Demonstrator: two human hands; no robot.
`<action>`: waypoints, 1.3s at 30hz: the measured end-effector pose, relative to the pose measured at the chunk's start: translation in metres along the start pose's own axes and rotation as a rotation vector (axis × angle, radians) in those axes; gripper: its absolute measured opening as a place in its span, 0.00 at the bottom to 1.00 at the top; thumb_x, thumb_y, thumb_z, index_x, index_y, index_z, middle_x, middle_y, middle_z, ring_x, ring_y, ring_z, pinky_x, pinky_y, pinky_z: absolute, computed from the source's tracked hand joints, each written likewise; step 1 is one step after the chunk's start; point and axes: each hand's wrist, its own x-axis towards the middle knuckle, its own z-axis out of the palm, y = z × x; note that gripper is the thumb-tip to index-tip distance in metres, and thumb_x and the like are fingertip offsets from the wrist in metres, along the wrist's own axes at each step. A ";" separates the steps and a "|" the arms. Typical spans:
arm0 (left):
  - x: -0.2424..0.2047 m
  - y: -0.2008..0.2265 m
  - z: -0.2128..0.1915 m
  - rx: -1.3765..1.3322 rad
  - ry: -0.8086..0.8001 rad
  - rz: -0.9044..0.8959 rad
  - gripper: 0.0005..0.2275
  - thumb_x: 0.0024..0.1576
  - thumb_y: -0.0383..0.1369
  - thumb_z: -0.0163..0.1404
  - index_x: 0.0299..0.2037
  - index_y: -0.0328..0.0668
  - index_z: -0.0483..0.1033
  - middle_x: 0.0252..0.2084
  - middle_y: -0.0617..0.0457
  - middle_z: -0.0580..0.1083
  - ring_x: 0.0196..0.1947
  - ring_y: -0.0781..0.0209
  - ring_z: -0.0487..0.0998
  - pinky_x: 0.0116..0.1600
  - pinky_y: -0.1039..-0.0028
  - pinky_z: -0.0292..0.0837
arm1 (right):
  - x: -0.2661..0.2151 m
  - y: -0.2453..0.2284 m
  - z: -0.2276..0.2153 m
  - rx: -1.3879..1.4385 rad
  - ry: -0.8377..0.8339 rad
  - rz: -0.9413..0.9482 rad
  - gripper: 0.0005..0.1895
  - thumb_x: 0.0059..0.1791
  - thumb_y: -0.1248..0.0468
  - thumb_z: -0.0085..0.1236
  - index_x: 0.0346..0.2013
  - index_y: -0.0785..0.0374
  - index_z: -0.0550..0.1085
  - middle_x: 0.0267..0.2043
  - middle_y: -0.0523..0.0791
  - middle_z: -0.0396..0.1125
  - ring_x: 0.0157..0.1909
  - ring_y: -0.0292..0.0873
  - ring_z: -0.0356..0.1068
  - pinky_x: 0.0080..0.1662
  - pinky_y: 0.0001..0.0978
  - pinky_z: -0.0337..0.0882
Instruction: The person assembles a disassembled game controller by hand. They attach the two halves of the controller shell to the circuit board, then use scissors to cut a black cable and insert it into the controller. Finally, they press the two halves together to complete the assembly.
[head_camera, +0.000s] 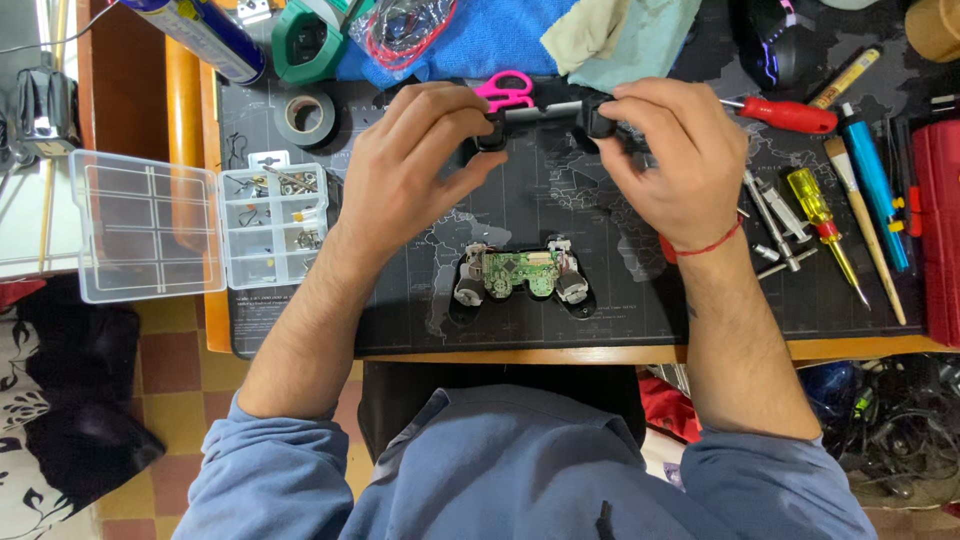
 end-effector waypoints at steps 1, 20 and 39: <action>0.000 0.000 0.000 -0.001 -0.001 -0.001 0.11 0.66 0.32 0.62 0.46 0.33 0.73 0.49 0.45 0.73 0.49 0.47 0.76 0.49 0.63 0.79 | 0.000 0.000 0.000 0.001 -0.001 0.002 0.06 0.53 0.79 0.69 0.43 0.73 0.81 0.48 0.54 0.74 0.46 0.53 0.74 0.48 0.42 0.74; 0.002 0.002 -0.005 -0.495 -0.201 -0.430 0.08 0.60 0.26 0.60 0.40 0.37 0.71 0.39 0.52 0.72 0.37 0.60 0.72 0.44 0.73 0.72 | 0.002 -0.004 -0.009 0.551 -0.447 0.605 0.11 0.51 0.74 0.68 0.46 0.67 0.76 0.46 0.47 0.69 0.44 0.40 0.70 0.50 0.28 0.74; -0.023 0.024 -0.017 -0.731 -0.445 -0.939 0.10 0.54 0.38 0.62 0.38 0.42 0.82 0.29 0.51 0.78 0.31 0.64 0.77 0.42 0.71 0.76 | -0.010 -0.022 -0.014 0.819 -0.714 1.059 0.14 0.44 0.69 0.69 0.45 0.66 0.80 0.36 0.46 0.73 0.42 0.37 0.71 0.47 0.28 0.74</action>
